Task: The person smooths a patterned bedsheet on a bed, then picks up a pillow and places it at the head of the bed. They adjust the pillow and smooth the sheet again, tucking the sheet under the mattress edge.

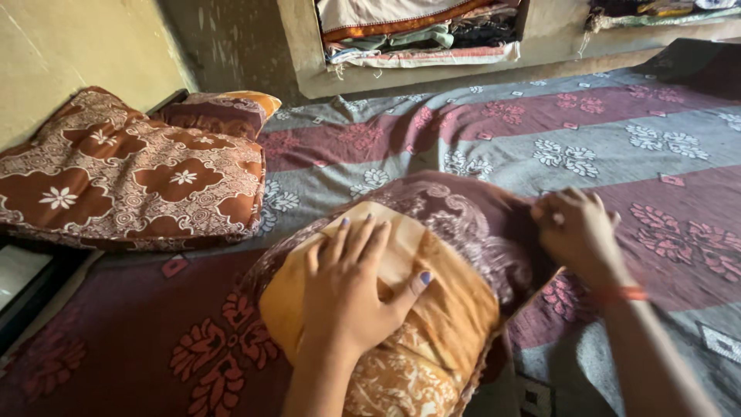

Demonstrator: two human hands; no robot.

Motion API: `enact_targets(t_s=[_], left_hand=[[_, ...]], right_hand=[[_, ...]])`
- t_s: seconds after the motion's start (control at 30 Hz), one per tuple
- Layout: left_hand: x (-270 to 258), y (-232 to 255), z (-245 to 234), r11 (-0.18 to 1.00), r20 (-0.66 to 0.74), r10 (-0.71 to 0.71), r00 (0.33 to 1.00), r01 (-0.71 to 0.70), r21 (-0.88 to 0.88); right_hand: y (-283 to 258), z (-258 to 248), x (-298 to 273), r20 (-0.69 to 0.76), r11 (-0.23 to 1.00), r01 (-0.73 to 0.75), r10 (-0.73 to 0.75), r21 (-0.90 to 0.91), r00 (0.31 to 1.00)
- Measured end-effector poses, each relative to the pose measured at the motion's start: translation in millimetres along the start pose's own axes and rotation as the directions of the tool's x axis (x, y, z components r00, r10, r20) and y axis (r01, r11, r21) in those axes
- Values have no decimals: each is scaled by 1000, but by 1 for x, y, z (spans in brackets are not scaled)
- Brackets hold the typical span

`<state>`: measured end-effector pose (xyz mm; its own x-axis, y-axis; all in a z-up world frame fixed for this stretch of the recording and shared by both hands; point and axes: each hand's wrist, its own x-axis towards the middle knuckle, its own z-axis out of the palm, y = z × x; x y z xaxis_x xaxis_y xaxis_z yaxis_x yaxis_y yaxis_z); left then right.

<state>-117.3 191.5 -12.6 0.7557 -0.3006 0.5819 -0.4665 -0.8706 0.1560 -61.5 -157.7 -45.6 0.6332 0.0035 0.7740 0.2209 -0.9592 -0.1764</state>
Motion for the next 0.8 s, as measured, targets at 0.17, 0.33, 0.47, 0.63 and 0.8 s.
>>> enact_targets(t_s=[0.17,0.33,0.47,0.63,0.8], left_hand=[[-1,5,2,1000,-39,5,999,-5,-12],[3,0,-3,993,48,-95,994,98,-62],[2,-3,-1,993,-101,34,994,-45,-109],[1,-4,-1,991,-129,34,991,-50,-123],[1,-2,-2,988,-89,0,996,-13,-152]], right_hand=[[-14,10,-4,7,983,-158,160,-97,987],[15,-15,4,146,816,-131,58,563,988],[51,36,-14,130,889,-272,241,368,962],[44,41,-25,268,686,-570,505,453,820],[-26,-8,-3,-61,941,-127,153,315,986]])
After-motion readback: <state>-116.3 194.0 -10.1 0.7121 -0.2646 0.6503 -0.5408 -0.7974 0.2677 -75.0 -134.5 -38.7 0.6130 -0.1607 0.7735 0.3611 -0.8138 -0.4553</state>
